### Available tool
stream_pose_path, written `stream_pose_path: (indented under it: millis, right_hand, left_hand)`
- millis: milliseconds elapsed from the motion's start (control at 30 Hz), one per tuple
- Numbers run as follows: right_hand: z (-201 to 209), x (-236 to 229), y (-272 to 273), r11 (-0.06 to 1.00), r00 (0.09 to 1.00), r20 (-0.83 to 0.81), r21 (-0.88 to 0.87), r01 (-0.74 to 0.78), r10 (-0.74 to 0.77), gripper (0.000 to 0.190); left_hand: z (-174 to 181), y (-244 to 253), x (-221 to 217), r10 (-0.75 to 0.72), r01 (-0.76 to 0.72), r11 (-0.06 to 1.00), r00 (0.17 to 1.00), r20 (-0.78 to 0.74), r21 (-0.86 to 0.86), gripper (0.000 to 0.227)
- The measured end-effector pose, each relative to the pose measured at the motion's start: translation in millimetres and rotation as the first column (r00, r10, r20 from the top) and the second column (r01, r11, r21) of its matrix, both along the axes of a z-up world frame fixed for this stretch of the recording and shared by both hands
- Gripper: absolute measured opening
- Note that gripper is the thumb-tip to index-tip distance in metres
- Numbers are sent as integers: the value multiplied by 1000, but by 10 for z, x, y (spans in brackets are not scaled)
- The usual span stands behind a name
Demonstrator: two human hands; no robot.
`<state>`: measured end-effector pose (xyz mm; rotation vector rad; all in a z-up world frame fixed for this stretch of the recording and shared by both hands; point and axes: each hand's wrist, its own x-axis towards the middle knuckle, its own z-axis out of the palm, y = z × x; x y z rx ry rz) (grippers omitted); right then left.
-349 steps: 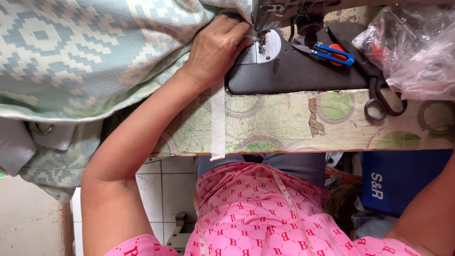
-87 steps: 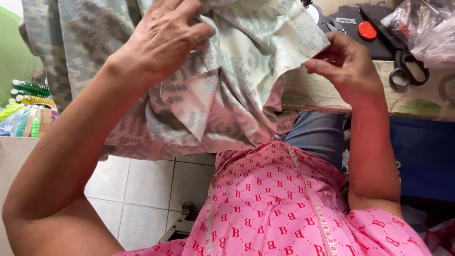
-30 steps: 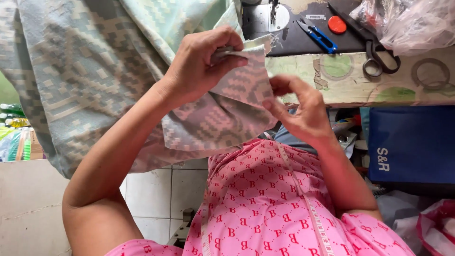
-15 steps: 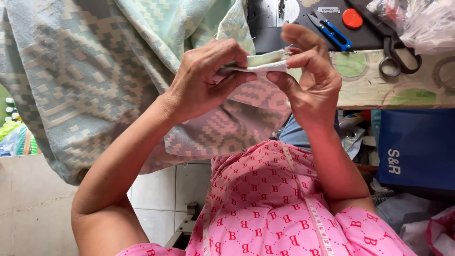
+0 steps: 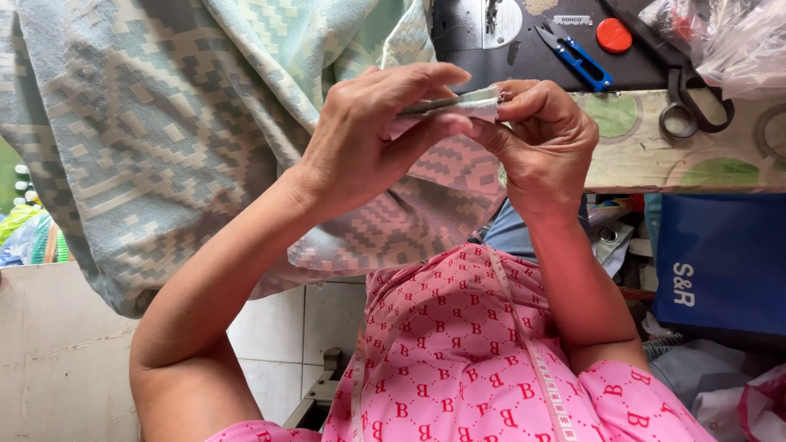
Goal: The person is sewing the edge of a curtain. They fold the fabric edge to create a hem and then guide it through a sewing machine to stitch it in place.
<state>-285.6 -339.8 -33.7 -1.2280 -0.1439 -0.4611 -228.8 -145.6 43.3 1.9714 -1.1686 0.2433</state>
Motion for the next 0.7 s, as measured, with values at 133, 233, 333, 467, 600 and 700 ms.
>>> stream_pose_path:
  millis: [133, 233, 333, 467, 600, 700]
  right_hand:
    - [37, -13, 5, 1000, 1000, 1, 5, 19, -19, 31]
    - [46, -14, 0, 1000, 1000, 4, 4, 9, -9, 30]
    - [21, -8, 4, 999, 999, 14, -23, 38, -38, 31]
    - [13, -20, -42, 999, 999, -37, -52, 0, -2, 50]
    - [43, -107, 34, 836, 984, -148, -524, -164, 100, 19]
    - [6, -312, 124, 885, 940, -229, -339, -319, 251, 30]
  left_hand:
    - [44, -94, -7, -3, 4, 1000, 1000, 11, -19, 15]
    - [32, -115, -10, 15, -15, 1000, 1000, -9, -13, 10]
    - [27, -148, -31, 21, -21, 1000, 999, 37, -10, 7]
    - [145, -134, -18, 27, -28, 1000, 993, 114, 13, 9]
    - [290, -55, 127, 123, -124, 992, 955, 269, -15, 10]
    - [103, -129, 396, 266, -331, 943, 807, 528, 31, 29]
